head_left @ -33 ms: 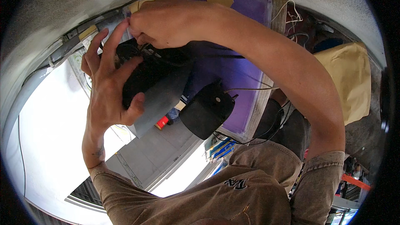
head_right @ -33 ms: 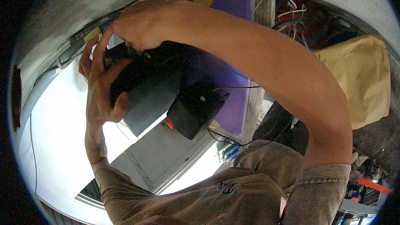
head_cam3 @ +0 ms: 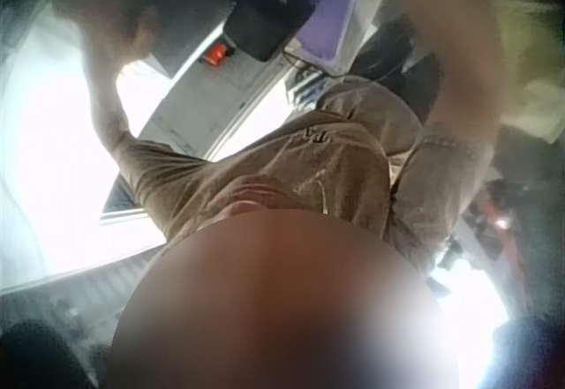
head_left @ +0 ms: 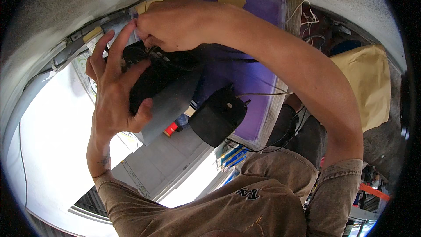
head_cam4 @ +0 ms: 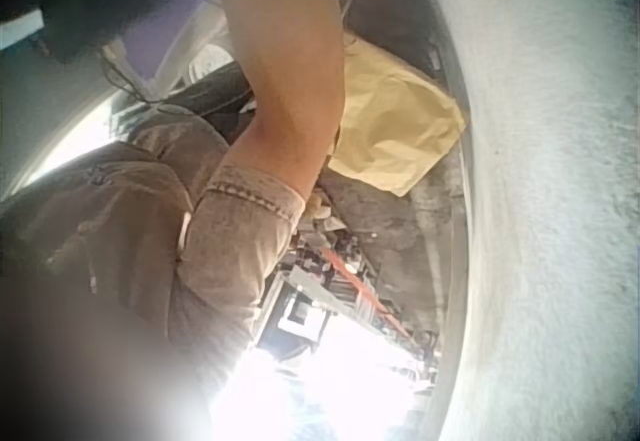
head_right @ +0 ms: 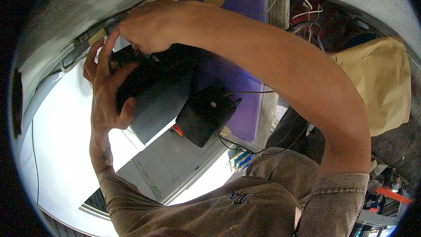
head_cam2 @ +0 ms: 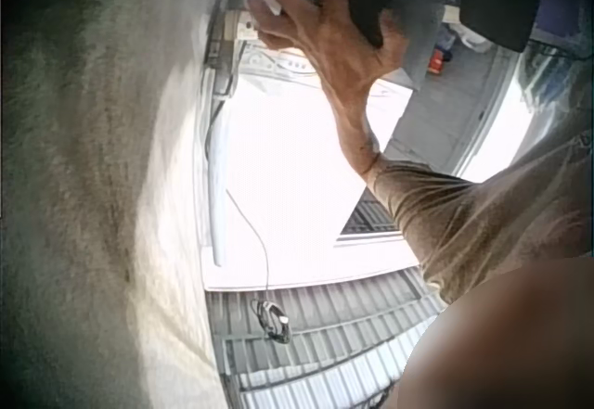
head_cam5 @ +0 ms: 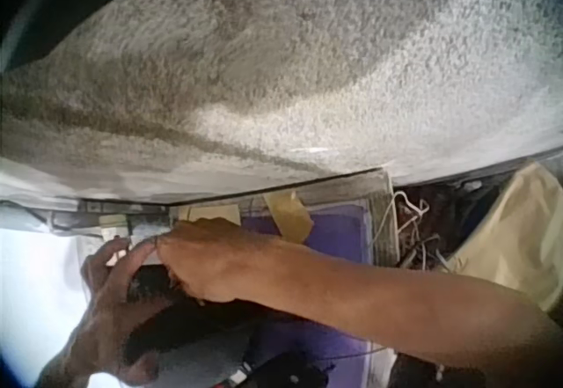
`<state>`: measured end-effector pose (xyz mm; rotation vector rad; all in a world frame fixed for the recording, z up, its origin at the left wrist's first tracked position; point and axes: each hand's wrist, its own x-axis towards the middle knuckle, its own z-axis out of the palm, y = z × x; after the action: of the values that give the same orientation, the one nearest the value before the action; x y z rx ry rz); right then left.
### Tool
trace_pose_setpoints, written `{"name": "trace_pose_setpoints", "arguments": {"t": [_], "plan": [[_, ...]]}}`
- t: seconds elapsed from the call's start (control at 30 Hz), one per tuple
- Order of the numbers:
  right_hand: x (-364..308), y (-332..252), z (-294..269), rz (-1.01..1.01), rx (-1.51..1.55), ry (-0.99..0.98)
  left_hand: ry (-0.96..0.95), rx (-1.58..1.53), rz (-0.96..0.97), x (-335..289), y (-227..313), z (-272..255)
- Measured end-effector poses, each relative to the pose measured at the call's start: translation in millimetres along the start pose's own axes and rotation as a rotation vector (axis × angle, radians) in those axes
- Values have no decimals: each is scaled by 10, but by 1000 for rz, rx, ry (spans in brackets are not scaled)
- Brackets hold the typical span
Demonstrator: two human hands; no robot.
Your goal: The person works on a small black electronic box, repeatedly connecting and disconnecting wires and a power adapter. They manipulate the wires with both hands, occasionally using tape to secure connections, and test the device by plugging in the adapter.
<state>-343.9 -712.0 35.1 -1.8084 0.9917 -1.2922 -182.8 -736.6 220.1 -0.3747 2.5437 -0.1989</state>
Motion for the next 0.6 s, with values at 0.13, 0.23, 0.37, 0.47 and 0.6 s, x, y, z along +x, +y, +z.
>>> {"name": "trace_pose_setpoints", "arguments": {"t": [0.13,0.23,0.37,0.47,0.6], "plan": [[-11,17,6,-7,27,15,-6,7,-20,16,58,-18],[-17,26,25,39,13,-8,5,5,-4,37,75,-28],[-48,65,65,7,6,48,-15,29,13,66,38,-40],[-37,103,77,7,-13,64,-7,42,18,68,8,-30],[2,118,83,-18,-10,63,31,39,28,42,-32,-15]]}}
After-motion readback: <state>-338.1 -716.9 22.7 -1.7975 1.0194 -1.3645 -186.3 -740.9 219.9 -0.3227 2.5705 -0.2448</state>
